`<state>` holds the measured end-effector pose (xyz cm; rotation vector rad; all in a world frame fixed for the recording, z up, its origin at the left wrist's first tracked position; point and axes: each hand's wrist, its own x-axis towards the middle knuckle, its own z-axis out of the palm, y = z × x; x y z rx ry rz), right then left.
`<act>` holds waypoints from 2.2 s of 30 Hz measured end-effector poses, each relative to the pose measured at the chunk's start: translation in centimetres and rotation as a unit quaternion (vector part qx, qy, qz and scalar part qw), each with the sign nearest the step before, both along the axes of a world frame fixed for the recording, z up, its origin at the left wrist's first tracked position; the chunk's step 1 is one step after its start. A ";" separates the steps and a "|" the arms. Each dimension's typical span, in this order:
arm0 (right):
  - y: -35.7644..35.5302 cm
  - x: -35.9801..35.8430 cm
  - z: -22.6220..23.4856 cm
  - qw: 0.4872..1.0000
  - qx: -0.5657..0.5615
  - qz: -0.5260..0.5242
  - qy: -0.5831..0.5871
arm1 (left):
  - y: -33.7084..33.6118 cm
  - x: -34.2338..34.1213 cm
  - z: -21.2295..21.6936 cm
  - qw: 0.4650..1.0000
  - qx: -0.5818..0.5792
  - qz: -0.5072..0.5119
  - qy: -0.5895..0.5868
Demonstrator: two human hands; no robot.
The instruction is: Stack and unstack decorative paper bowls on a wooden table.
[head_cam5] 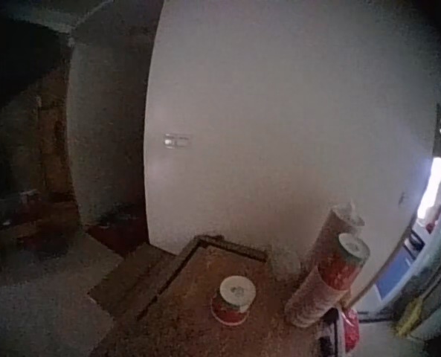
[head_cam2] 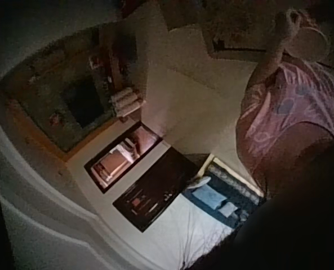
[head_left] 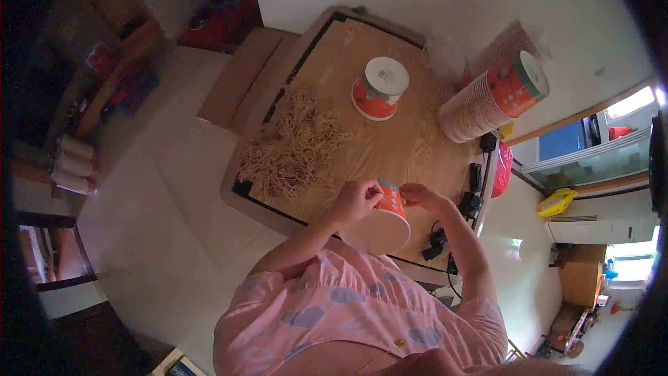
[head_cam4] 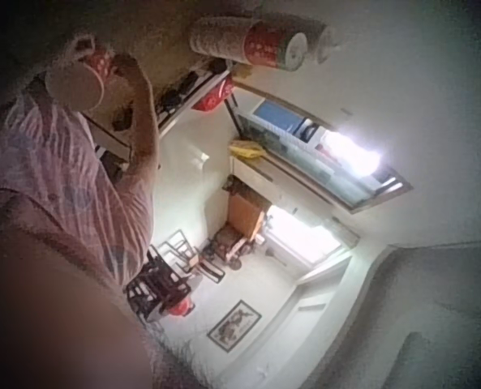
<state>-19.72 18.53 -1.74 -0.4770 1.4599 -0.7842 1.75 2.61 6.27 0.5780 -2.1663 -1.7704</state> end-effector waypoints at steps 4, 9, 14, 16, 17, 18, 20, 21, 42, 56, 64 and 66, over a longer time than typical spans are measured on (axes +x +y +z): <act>-0.2 0.5 3.5 0.991 -0.117 -0.025 -0.054 | -1.0 0.6 0.8 0.998 0.021 0.048 0.041; 1.0 -3.2 7.6 0.980 -0.190 -0.060 0.023 | -2.5 0.5 3.7 0.989 0.009 0.100 0.113; -0.6 -3.6 16.3 0.962 -0.217 -0.088 0.140 | -3.5 0.8 6.4 0.977 -0.110 0.108 0.149; -0.9 -4.0 18.8 0.937 -0.237 -0.066 0.249 | -2.9 -0.4 7.2 0.986 -0.024 0.062 0.155; -0.8 -4.0 20.0 0.920 -0.244 -0.051 0.303 | -2.3 -1.1 7.0 0.985 -0.025 0.063 0.158; -0.9 -3.6 21.3 0.919 -0.248 -0.046 0.303 | -1.7 -1.7 6.4 0.984 0.032 0.062 0.167; -0.4 -3.1 23.9 0.902 -0.268 -0.130 0.313 | 0.2 -2.8 5.8 0.977 0.091 0.063 0.182; 0.4 -3.3 24.6 0.887 -0.302 -0.144 0.318 | 1.4 -3.3 5.7 0.971 0.115 0.043 0.206; 11.1 -8.8 35.3 0.516 -0.313 -0.154 0.782 | 14.7 -27.8 11.9 0.871 0.305 -0.035 0.383; 6.3 -21.5 38.8 0.566 -0.218 -0.018 0.795 | 16.1 -40.5 11.2 0.779 0.579 -0.066 0.231; 5.3 -24.4 37.5 0.628 -0.223 -0.009 0.746 | 15.5 -41.4 9.2 0.765 0.593 -0.041 0.248; 4.6 -24.0 37.5 0.624 -0.230 0.012 0.747 | 15.0 -41.7 8.0 0.762 0.606 -0.033 0.225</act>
